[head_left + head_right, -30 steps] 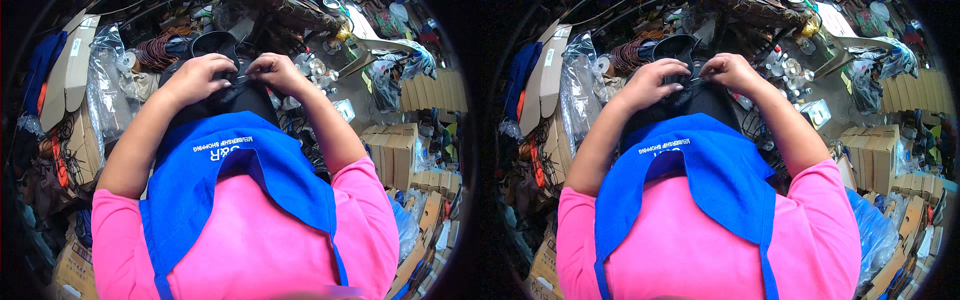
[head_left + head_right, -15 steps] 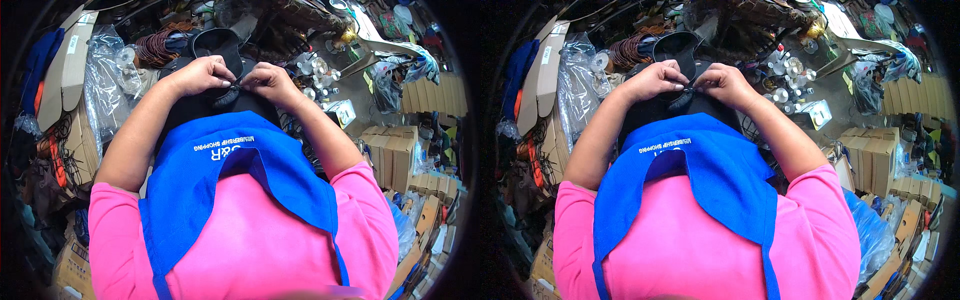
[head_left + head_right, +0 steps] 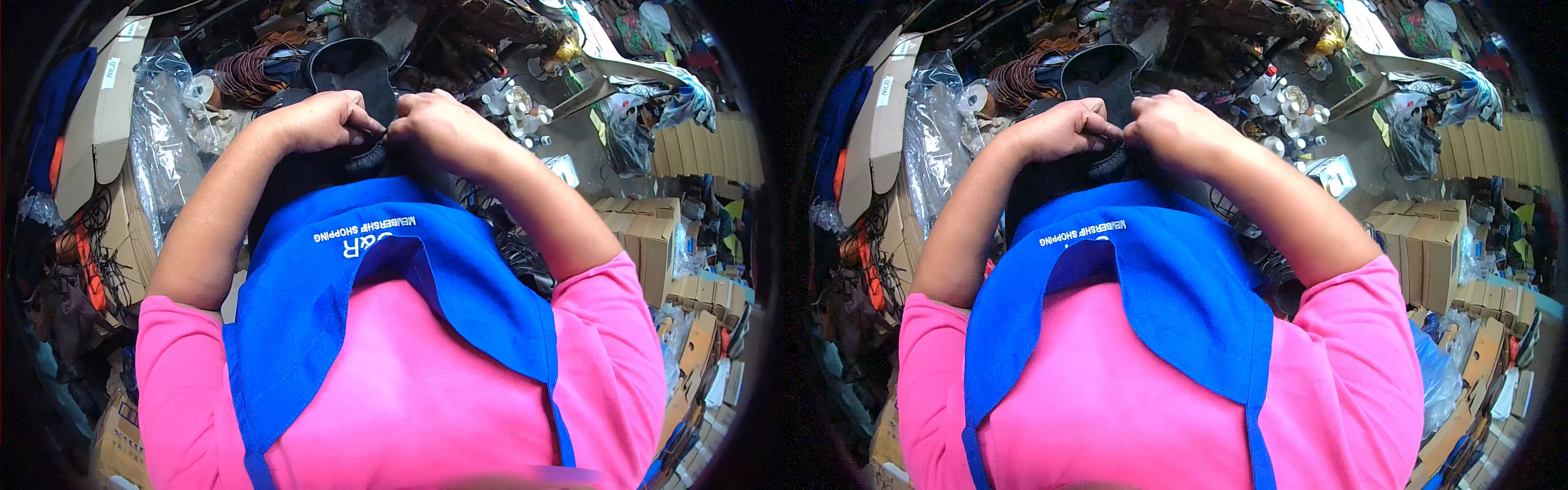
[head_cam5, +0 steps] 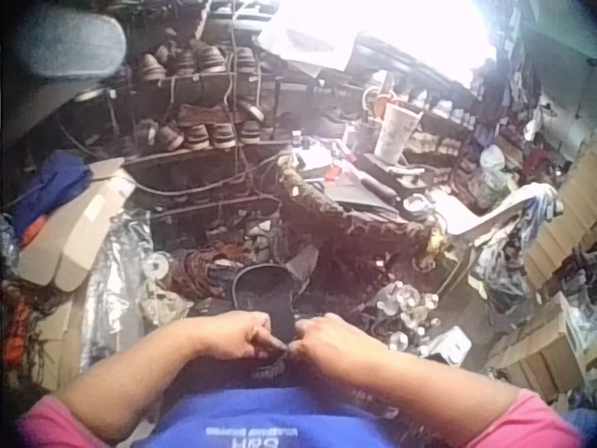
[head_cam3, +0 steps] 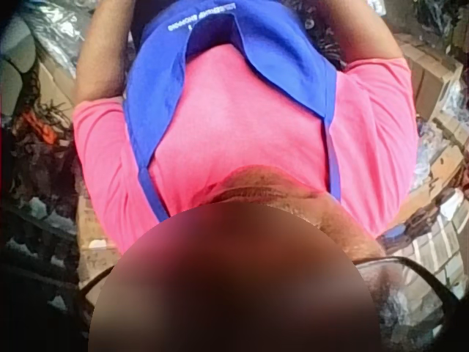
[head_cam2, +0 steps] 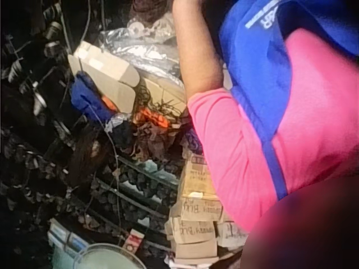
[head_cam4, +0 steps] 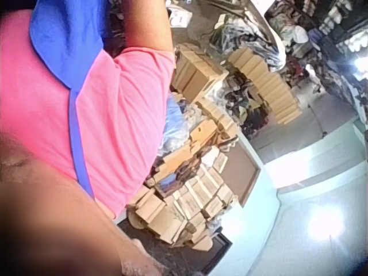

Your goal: Hand-stitching the upper components of a black shoe using a needle and thread.

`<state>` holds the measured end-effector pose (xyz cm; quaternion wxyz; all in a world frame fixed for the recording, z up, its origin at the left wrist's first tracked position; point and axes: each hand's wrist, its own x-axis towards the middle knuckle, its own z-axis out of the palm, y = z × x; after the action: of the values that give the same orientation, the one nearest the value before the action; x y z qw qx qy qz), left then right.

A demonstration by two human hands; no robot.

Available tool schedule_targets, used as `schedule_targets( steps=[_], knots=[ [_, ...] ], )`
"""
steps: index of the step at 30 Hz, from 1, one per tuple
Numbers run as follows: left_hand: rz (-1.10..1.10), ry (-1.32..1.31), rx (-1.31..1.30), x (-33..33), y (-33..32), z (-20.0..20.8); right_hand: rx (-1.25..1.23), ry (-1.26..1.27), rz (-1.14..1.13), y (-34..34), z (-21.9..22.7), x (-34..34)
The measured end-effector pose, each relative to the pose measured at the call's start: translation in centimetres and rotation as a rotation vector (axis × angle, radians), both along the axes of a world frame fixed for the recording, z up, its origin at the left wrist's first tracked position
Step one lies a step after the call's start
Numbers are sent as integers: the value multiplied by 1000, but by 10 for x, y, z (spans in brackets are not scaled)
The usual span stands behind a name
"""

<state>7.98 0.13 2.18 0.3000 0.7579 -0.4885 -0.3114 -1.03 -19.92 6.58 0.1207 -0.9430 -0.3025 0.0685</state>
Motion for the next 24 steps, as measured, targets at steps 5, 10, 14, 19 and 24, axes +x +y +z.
schedule_targets(
  steps=[5,10,14,19,24],
  knots=[
    [110,-56,-194,-1,-3,-13,-85,72,-56,14,3,6],
    [177,-128,-225,7,-6,-18,62,110,-163,12,-17,5],
    [229,-213,-260,2,-8,-18,137,105,-236,19,-37,12],
    [614,-420,-281,-45,2,-3,400,272,-406,-3,-32,1],
    [404,-187,22,-71,59,14,788,728,-623,-35,-20,-20]
  ],
)
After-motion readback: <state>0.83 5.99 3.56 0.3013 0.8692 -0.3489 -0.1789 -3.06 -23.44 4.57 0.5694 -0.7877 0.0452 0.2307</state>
